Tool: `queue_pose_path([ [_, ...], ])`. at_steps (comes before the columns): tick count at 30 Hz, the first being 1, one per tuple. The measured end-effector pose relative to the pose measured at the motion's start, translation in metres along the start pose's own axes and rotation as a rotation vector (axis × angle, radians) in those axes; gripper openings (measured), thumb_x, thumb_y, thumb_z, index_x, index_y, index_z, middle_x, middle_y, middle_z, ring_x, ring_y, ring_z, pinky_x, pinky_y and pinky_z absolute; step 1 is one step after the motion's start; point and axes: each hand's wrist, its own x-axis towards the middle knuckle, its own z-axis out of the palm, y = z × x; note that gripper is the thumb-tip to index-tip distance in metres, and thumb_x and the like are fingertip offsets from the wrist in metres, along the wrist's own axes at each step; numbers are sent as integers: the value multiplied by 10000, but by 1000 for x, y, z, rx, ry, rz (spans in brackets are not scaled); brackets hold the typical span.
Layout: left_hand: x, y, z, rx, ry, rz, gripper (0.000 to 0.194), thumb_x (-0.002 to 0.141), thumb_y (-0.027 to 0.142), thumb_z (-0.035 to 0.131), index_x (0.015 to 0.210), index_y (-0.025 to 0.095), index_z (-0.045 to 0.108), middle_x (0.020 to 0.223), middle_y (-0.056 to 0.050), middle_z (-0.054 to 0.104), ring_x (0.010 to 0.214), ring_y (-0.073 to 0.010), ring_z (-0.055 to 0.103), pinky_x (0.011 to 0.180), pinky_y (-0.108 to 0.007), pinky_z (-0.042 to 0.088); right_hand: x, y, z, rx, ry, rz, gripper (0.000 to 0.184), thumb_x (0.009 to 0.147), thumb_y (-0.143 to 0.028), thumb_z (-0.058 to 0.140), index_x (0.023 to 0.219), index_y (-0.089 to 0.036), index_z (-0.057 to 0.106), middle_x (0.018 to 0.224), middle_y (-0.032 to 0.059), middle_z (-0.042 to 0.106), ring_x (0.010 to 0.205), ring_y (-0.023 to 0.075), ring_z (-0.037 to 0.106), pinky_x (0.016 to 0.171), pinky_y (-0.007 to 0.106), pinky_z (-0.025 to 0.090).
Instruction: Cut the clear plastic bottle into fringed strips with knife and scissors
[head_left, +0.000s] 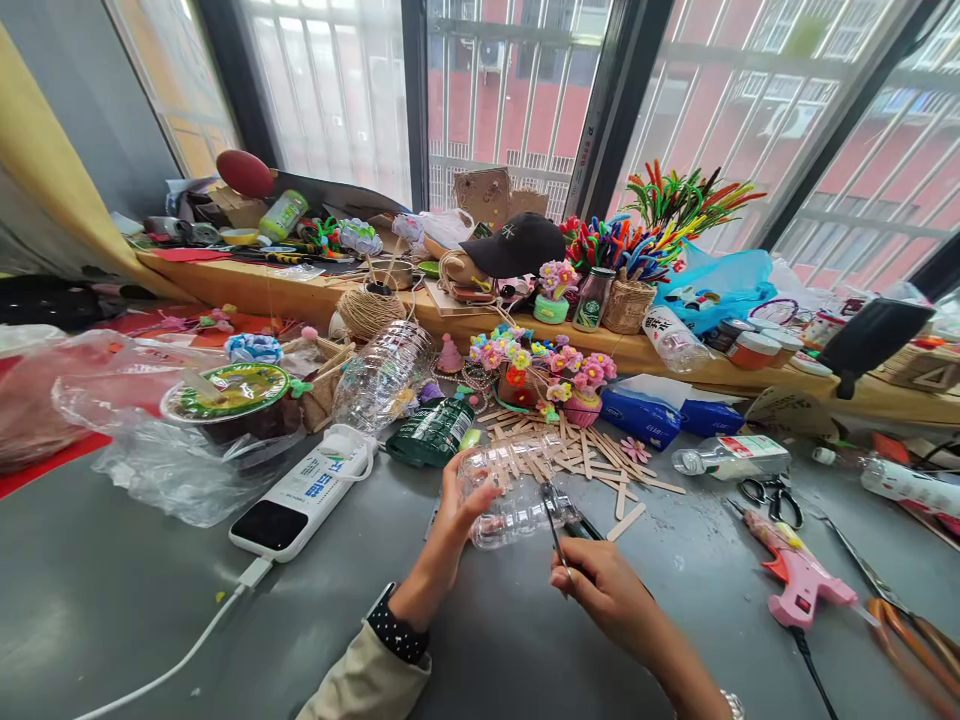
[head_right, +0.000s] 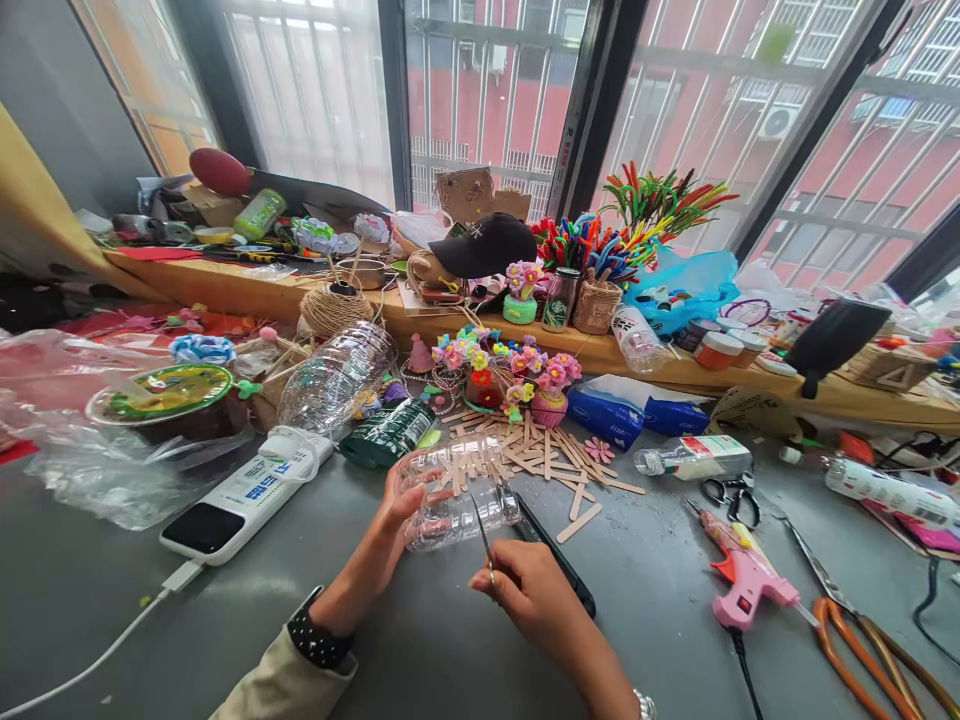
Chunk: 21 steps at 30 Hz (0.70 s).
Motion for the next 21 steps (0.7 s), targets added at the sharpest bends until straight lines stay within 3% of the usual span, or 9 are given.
queue_pose_path([
  [8,-1,1,2,-17,-50,-140,720,599,555,573,1196,265,296,1189,-112,409,919,-257,536,645,-345,485,-2,2,-3,170,-89,-36,540,778,-667,244,560,-195,391,493,-50,374,465,84,349,470,211,270],
  [21,2,1,1,9,-37,-159,734,588,581,589,1187,274,297,1180,-105,396,915,-255,530,604,-338,498,-4,1,-9,-19,-97,0,518,775,-657,278,608,-186,415,555,-45,402,525,93,370,488,219,250],
])
